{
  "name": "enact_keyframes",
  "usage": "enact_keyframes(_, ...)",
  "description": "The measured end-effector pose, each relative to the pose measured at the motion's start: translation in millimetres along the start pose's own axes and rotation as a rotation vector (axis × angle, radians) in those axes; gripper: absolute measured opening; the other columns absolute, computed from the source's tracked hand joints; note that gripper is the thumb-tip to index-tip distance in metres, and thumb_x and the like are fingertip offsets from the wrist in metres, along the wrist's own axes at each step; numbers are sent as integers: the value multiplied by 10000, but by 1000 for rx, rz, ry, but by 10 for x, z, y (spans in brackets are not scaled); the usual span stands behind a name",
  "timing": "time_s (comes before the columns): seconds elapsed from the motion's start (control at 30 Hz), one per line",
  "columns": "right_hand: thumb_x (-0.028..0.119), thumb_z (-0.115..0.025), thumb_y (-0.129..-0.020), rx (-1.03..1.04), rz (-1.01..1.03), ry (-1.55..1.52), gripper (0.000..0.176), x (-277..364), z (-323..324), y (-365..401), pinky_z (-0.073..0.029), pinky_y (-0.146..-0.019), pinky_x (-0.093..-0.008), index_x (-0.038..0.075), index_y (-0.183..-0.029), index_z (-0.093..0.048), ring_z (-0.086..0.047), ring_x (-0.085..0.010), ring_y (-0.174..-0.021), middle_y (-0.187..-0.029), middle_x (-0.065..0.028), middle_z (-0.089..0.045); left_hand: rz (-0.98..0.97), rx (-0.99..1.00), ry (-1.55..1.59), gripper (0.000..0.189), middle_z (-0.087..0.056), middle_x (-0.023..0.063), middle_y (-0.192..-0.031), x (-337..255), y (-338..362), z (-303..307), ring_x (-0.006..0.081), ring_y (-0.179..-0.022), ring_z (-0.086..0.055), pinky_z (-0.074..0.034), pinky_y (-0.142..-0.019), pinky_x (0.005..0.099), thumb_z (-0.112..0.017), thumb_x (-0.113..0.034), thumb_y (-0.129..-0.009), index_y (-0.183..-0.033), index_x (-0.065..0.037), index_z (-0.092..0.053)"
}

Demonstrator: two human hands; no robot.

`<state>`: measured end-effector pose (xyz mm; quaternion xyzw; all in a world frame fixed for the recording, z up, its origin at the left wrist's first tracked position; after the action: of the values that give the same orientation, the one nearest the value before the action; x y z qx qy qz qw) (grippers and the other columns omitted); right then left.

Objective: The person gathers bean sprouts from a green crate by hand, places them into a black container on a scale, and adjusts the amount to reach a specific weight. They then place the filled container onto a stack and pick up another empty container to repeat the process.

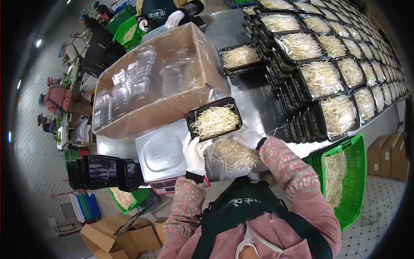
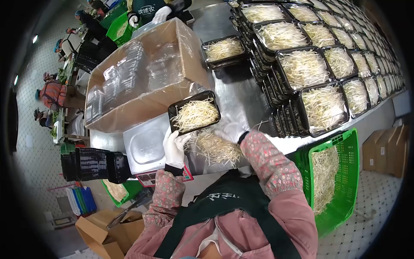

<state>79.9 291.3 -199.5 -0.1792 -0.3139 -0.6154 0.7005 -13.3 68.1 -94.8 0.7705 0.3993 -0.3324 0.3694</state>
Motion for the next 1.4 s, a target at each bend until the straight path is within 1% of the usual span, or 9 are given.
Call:
enact_keyframes(0.2, 321, -545, -963, -248, 120, -132, 358, 308, 340, 606, -308, -1143, -431, 144, -1259, -640, -455, -316, -1325, -1344, -97, -585, 120, -88, -16, 401, -645, 188, -1096, 489, -360, 144, 339, -813, -696, -613, -691, 390, -422, -10, -929, -1327, -7, -466)
enact_keyframes(0.33, 191, -615, -916, -534, -34, -350, 268, 289, 432, 861, -457, -997, -368, 78, -1145, -697, -616, -276, -1133, -1165, -106, -686, 276, -185, -32, 781, -340, 251, -1455, 788, -458, 420, 416, -1011, -639, -571, -809, 488, -446, 15, -947, -1559, -166, 5)
enact_keyframes(0.57, 156, -629, -916, -731, -170, -358, 226, 281, 302, 1178, -469, -952, -355, 29, -1084, -711, -641, -258, -1056, -1097, -124, -704, 22, 67, -243, 600, -402, 179, -1484, -408, 379, 303, 292, -1215, -560, -487, -977, 376, -496, -15, -962, -1510, -13, -252)
enact_keyframes(0.7, 179, -611, -928, -762, -111, -422, 257, 292, 235, 1194, -469, -946, -383, -12, -1078, -695, -641, -295, -1036, -1094, -172, -689, -559, -347, -914, 461, -531, 136, -1382, -1144, 673, 995, 263, -1277, -505, -399, -1055, 360, -643, -94, -909, -1347, -19, -523)
enact_keyframes(0.77, 172, -571, -962, -702, -168, -438, 275, 216, 235, 1221, -440, -988, -364, -25, -1116, -684, -613, -255, -1092, -1137, -155, -679, -838, -652, -1440, 478, -500, 174, -1392, -1444, 780, 1537, 391, -1373, -350, -296, -1116, 476, -681, -185, -875, -1306, -28, -547)
enact_keyframes(0.9, 146, -590, -957, -706, -130, -468, 249, 142, 232, 1249, -437, -983, -339, -23, -1114, -685, -605, -237, -1093, -1135, -147, -680, -363, -1177, -1958, 471, -491, 164, -1407, -1637, 884, 2982, 359, -1357, -383, -241, -1111, 576, -544, -335, -930, -1331, -87, -543)
enact_keyframes(0.97, 131, -599, -953, -698, -162, -444, 234, 239, 279, 1258, -440, -975, -331, -18, -1110, -688, -610, -229, -1075, -1120, -136, -685, 86, -909, -1789, 403, -567, 115, -1343, -1632, 946, 3417, 287, -1272, -503, -267, -1103, 565, -521, -308, -934, -1306, -168, -587)
enact_keyframes(1.03, 125, -605, -951, -679, -181, -443, 225, 320, 295, 1267, -446, -964, -325, -13, -1106, -691, -616, -222, -1054, -1103, -125, -689, -29, -961, -1815, 271, -701, 86, -1092, -1744, 995, 3434, 284, -1072, -636, -299, -1107, 491, -539, -262, -926, -1116, -187, -717)
enact_keyframes(1.4, 133, -629, -937, -730, -264, -474, 208, 410, 204, 1828, -487, -889, -320, -10, -1072, -698, -655, -210, -972, -1012, -121, -713, -279, -911, -1672, 304, -709, 149, -981, -1694, 874, 3850, 328, -940, -682, -520, -889, 389, -670, -301, -799, -1028, -116, -743)
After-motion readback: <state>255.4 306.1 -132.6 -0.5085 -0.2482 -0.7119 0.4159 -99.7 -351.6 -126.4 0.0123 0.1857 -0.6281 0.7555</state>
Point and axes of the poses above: each hand's wrist, its own y-axis away from the middle knuckle, its own z-axis out of the back of the hand, x = y × z, the point moved 3 cm from there along -y, towards the middle knuckle
